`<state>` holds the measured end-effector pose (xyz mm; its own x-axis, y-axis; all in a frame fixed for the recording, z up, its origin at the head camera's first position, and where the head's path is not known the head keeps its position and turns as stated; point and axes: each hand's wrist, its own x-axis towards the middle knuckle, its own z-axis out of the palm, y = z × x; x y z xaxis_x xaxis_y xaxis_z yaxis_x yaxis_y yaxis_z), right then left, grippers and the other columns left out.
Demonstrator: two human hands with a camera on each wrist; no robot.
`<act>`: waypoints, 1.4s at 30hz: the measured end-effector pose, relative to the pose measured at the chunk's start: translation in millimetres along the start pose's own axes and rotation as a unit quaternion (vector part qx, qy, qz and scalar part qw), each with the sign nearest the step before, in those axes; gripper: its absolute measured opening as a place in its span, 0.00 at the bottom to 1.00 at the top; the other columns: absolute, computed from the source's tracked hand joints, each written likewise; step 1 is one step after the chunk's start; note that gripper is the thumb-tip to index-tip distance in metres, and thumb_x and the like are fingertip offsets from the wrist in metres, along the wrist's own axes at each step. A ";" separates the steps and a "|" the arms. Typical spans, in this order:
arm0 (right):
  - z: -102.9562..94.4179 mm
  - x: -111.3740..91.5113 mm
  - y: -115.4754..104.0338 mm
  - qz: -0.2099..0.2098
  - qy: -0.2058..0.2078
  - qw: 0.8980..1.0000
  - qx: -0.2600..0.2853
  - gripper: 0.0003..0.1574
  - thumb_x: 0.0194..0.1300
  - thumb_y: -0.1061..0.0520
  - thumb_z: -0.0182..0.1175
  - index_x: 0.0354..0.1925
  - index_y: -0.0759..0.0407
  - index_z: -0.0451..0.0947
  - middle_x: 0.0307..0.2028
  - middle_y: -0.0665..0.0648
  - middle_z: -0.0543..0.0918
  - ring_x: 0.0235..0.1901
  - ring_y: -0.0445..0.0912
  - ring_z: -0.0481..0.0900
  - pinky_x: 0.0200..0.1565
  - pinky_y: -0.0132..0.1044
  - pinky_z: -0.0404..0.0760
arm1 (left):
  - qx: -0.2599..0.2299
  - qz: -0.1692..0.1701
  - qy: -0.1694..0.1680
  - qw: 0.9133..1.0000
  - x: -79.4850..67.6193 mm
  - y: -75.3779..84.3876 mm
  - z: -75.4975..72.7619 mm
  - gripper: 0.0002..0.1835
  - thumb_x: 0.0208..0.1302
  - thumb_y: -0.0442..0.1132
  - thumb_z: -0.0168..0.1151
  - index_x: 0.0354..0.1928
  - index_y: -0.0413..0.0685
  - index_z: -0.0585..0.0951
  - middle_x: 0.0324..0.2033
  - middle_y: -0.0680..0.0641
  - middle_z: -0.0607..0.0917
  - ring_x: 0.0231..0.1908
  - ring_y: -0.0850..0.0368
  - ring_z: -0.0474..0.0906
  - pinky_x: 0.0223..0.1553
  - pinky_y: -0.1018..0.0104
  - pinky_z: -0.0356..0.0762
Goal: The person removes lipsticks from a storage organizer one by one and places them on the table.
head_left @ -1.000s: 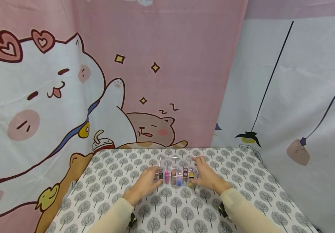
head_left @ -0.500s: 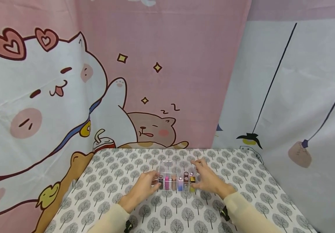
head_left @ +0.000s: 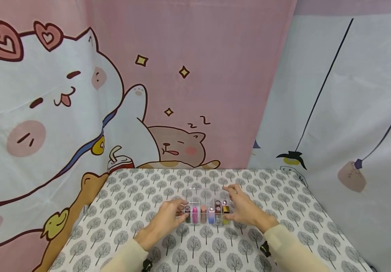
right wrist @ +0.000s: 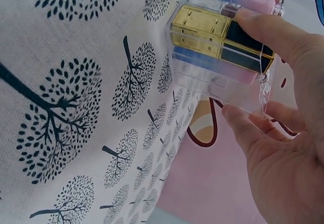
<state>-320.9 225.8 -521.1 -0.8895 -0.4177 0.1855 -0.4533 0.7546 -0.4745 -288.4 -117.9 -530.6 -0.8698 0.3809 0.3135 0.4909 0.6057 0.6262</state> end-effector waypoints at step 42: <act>0.9 -17.2 -15.0 0.014 -0.005 1.000 -0.009 0.77 0.51 0.40 0.95 0.89 0.52 0.66 0.80 0.64 0.71 0.64 0.54 0.87 0.62 0.58 0.98 | 0.023 0.041 -0.009 0.999 -18.2 15.8 -10.4 0.19 0.75 0.37 0.81 0.61 0.36 0.90 0.51 0.36 0.97 0.40 0.57 0.96 0.42 0.80 0.92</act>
<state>-298.8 221.2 -517.9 -0.9015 -0.4011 0.1625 -0.4286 0.7756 -0.4634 -265.3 -122.5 -518.9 -0.8260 0.4432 0.3483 0.5623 0.6037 0.5651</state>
